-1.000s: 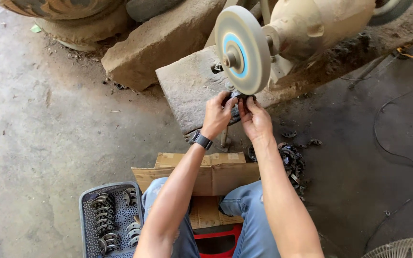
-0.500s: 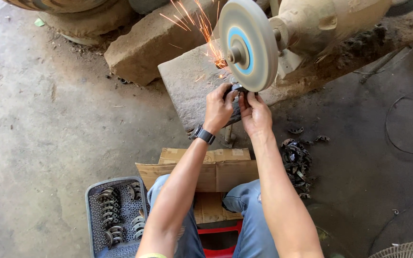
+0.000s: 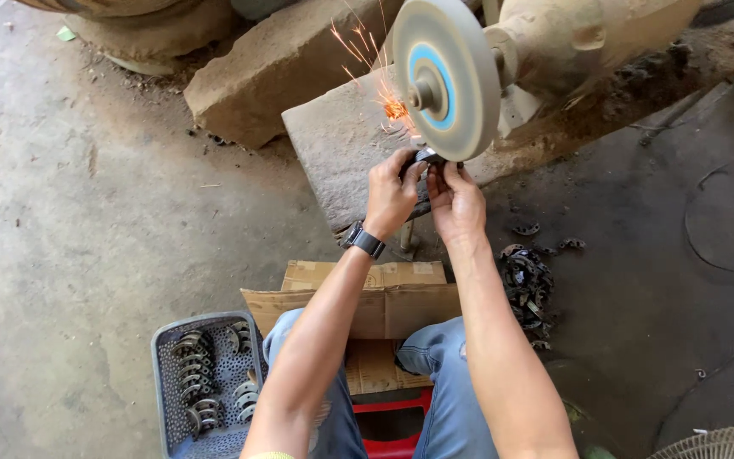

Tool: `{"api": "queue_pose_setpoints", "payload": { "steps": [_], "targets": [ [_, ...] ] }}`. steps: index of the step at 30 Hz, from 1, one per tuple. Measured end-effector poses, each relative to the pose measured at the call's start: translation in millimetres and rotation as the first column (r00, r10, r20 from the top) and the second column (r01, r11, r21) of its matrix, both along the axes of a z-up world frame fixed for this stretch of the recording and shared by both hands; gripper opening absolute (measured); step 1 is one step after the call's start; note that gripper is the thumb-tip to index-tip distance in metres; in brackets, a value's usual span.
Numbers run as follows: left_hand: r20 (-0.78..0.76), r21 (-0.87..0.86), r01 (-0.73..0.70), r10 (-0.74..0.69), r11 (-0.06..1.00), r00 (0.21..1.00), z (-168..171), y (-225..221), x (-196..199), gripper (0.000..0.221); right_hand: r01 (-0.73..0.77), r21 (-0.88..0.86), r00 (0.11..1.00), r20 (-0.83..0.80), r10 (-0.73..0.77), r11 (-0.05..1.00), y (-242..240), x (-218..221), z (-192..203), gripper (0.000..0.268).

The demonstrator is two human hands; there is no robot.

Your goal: Grinding motorcycle brake components using a bench grinder.

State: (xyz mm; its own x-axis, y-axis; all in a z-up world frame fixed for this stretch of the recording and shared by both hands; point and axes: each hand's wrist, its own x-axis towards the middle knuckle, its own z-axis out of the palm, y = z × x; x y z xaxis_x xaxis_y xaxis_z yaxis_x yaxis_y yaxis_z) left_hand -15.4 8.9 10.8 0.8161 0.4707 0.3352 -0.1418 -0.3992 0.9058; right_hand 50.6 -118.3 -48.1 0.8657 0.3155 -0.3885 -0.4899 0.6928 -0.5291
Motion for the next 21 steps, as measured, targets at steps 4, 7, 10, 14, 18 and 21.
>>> {"api": "queue_pose_setpoints", "payload": {
  "steps": [4, 7, 10, 14, 18, 21],
  "targets": [
    [0.009, 0.007, 0.010, -0.010, 1.000, 1.000, 2.3, -2.0, 0.2, 0.015, -0.028, -0.033, 0.999, 0.028, 0.029, 0.999, -1.3, -4.1, 14.2, 0.028],
    [-0.003, 0.000, 0.019, -0.019, 1.000, 1.000, 0.4, -11.1, 5.8, 0.014, 0.035, -0.048, 0.999, -0.003, -0.035, 0.998, -8.4, -3.3, 25.9, 0.028],
    [-0.015, -0.016, 0.010, -0.011, 1.000, 1.000, 2.2, -9.9, 1.0, 0.015, 0.056, -0.066, 0.998, 0.022, -0.054, 0.996, -7.3, -3.7, 29.0, 0.028],
    [-0.067, -0.046, -0.029, 0.026, 0.999, 0.997, 6.6, 3.3, -14.7, 0.015, -0.049, -0.105, 0.991, 0.118, 0.062, 0.993, 5.5, -10.4, 30.3, 0.027],
    [-0.033, -0.043, -0.034, 0.032, 0.998, 0.999, 0.0, -1.2, -8.9, 0.015, -0.056, -0.104, 0.991, 0.118, 0.068, 0.993, 2.7, -8.2, 28.2, 0.022],
    [0.049, -0.041, 0.002, 0.000, 0.999, 0.999, -9.2, -14.4, 7.0, 0.017, 0.026, -0.120, 0.997, 0.081, -0.016, 0.992, -10.5, -0.9, 30.5, 0.023]
  ]
}}
